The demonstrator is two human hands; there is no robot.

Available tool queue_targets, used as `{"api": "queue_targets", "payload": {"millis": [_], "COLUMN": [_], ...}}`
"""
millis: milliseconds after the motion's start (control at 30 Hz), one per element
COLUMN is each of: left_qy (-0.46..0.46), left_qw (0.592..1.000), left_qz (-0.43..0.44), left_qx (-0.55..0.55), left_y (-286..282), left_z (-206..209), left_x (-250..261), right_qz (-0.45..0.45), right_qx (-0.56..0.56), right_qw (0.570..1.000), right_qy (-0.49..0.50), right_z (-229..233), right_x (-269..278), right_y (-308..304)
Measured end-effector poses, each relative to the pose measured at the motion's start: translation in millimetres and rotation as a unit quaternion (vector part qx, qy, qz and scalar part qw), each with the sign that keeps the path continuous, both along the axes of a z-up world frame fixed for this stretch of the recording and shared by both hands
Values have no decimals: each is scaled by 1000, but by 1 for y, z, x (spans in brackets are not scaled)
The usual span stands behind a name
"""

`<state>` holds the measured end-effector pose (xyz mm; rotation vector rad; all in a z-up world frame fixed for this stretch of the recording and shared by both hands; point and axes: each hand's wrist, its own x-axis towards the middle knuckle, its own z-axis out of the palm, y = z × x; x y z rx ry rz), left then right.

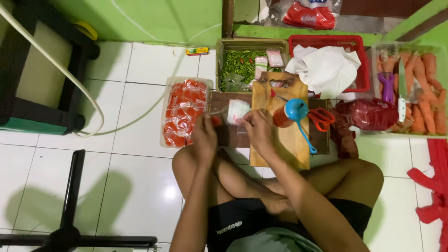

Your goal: The person wraps individual items into small plastic bags by hand, placing them on a wooden board or in a nearby container.

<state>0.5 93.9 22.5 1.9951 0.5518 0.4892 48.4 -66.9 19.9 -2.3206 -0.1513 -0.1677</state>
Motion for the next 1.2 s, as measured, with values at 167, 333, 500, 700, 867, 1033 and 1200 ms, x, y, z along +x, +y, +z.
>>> {"api": "queue_targets", "payload": {"millis": [167,333,500,700,867,1033,1200], "left_qy": [-17,-46,-65,-71,-107,-134,-130], "left_qw": [991,963,979,988,953,941,913], "left_qz": [-16,-24,-68,-92,-218,-266,-282], "left_qx": [134,263,183,98,179,161,265], "left_y": [32,-14,-39,-49,-80,-107,-119], "left_z": [-59,-50,-49,-62,15,32,-12], "left_x": [29,21,6,-14,-20,-10,-2], "right_qz": [149,155,159,88,-115,-103,36], "right_qx": [-248,-292,-280,-53,322,253,-139], "right_qw": [948,918,913,986,888,923,978], "right_qy": [-132,-218,-252,-130,307,272,-150], "right_z": [-17,-31,2,-19,10,22,34], "right_x": [-15,-17,-25,-25,-34,-41,-54], "right_y": [-16,-26,-21,-25,-42,-80,-100]}}
